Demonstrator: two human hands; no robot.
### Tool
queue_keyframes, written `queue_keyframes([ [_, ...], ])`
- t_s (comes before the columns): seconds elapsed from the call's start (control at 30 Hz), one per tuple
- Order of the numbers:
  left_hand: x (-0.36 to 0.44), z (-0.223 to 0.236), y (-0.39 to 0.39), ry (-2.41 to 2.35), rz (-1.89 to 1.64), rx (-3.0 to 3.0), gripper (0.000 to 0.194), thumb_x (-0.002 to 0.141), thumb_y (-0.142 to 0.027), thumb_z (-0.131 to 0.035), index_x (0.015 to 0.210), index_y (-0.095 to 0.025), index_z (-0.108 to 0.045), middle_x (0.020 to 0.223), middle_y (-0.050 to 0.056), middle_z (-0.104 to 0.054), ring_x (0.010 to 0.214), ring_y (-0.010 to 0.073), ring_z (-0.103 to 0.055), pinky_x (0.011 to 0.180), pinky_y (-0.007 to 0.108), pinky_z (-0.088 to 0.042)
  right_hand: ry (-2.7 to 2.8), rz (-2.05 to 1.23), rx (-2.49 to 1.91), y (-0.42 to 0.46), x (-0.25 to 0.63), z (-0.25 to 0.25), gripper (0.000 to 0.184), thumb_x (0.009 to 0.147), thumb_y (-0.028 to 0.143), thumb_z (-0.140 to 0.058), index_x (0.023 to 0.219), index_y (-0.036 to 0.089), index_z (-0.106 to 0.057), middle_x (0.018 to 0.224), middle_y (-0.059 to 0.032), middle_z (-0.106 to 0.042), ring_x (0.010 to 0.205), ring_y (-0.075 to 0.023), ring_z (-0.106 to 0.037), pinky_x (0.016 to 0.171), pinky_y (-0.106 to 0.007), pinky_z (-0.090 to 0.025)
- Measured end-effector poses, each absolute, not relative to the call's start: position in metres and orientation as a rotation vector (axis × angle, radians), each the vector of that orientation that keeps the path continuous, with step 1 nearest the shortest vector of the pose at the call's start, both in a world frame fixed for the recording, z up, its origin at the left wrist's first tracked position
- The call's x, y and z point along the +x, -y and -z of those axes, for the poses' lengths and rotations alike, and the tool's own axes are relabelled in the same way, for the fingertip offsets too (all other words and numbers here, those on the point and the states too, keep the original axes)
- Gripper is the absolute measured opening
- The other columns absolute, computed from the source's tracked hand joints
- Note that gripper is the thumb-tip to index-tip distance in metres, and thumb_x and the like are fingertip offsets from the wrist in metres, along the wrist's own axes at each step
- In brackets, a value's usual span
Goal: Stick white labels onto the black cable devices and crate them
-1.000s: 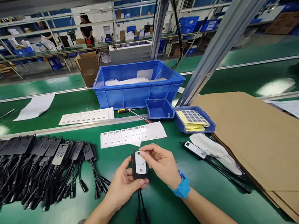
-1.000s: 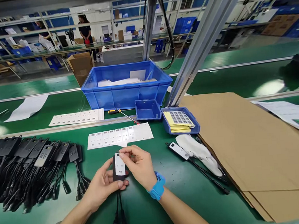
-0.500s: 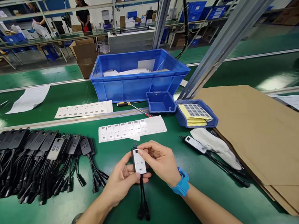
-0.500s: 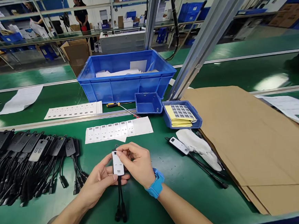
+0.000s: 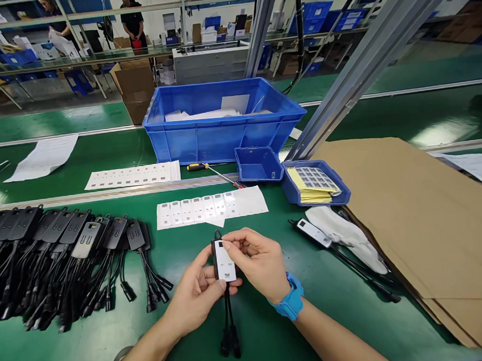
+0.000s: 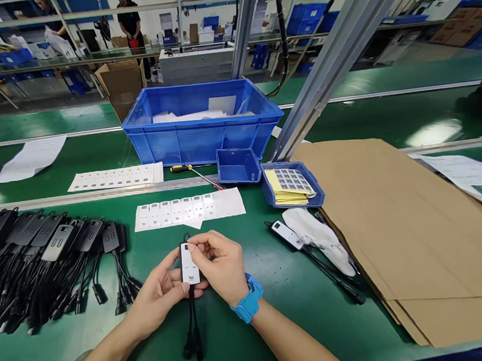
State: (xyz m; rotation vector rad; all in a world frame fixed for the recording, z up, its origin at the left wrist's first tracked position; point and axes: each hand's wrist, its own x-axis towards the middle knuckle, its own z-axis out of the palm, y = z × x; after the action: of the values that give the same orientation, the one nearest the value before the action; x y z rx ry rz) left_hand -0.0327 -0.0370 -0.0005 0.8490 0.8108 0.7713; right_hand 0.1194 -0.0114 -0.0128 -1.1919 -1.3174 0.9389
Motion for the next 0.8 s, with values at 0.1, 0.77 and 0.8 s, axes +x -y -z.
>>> queue_keyframes([
  [0.1, -0.032, 0.000, 0.038, -0.813, -0.777, 0.851, 0.082, 0.082, -0.034, -0.069, 0.145, -0.014, -0.022, 0.099, 0.013, -0.069, 0.097, 0.0262, -0.067, 0.087, 0.041, -0.051, 1.324, -0.928, -1.200, 0.011, 0.119, 0.014, 0.009, 0.084, 0.024, -0.062, 0.082, 0.018, -0.069, 0.071, -0.0007, -0.057, 0.058, -0.0109, -0.054, 0.050, -0.023, -0.047],
  [0.77, -0.037, 0.001, 0.027, -0.969, -0.882, 0.871, 0.046, 0.092, -0.042, -0.050, 0.130, -0.018, -0.043, 0.100, 0.010, -0.068, 0.076, 0.0191, -0.068, 0.068, 0.031, -0.055, 1.631, -1.302, -1.086, 0.012, 0.114, 0.024, 0.058, 0.093, 0.038, -0.046, 0.147, 0.023, -0.032, 0.110, -0.0080, -0.062, 0.081, -0.0187, -0.060, 0.069, -0.032, -0.055],
  [0.8, -0.036, 0.004, 0.027, -1.005, -0.883, 0.924, 0.047, 0.091, -0.044, -0.051, 0.129, -0.018, -0.043, 0.097, 0.009, -0.069, 0.073, 0.0186, -0.068, 0.066, 0.031, -0.055, 1.635, -1.264, -1.093, 0.013, 0.113, 0.026, 0.054, 0.095, 0.037, -0.041, 0.147, 0.021, -0.034, 0.106, -0.0079, -0.064, 0.081, -0.0190, -0.061, 0.069, -0.032, -0.054],
])
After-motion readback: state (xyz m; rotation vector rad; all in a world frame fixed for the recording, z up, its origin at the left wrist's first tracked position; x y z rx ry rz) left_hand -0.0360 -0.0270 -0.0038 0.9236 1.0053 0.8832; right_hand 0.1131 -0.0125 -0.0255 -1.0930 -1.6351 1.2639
